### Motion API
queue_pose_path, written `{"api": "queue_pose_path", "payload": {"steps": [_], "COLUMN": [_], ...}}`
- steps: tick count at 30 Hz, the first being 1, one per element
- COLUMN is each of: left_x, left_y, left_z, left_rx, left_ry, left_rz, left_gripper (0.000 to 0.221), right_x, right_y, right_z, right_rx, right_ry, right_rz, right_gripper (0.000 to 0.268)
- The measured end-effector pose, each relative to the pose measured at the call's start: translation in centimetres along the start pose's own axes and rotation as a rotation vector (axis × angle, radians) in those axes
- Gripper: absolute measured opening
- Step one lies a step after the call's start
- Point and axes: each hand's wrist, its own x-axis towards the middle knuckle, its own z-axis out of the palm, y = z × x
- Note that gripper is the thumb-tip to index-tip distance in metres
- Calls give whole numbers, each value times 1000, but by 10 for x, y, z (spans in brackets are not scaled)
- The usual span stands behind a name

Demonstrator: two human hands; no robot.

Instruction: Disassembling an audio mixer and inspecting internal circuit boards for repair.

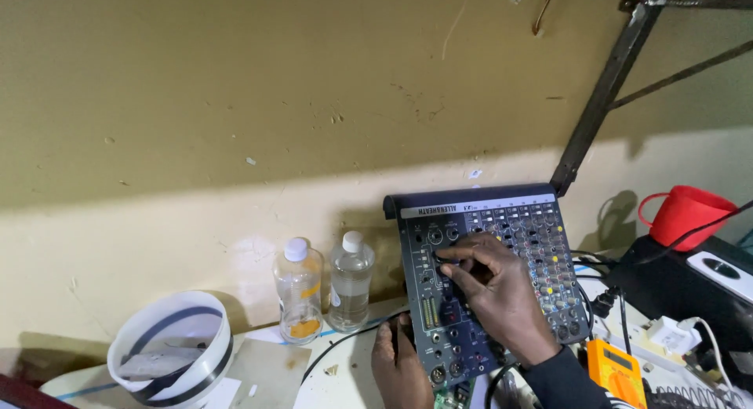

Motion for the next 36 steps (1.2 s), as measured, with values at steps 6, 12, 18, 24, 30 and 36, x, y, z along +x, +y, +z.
{"api": "queue_pose_path", "payload": {"steps": [6,12,18,24,30,36], "left_x": [-4,7,0,-3,-3,28], "left_y": [4,-14,-7,-4,-3,-50], "left_z": [-3,-3,-3,1,-1,4], "left_rx": [-38,2,-122,-252,-223,-241], "left_ry": [-30,-69,-74,-52,-68,-77], "left_rz": [25,27,23,-71,-54,120], "left_gripper": [33,43,30,36,36,35], "right_x": [-1,4,13,13,12,20], "right_y": [4,-7,-11,-11,-20,-17], "right_z": [8,5,-1,-3,1,-3], "right_rx": [-250,-267,-352,-428,-486,-436], "right_ry": [42,14,-99,-91,-24,-72], "right_rz": [-102,-40,-38,-101,-176,-152], "right_gripper": [27,18,17,21,15,9]}}
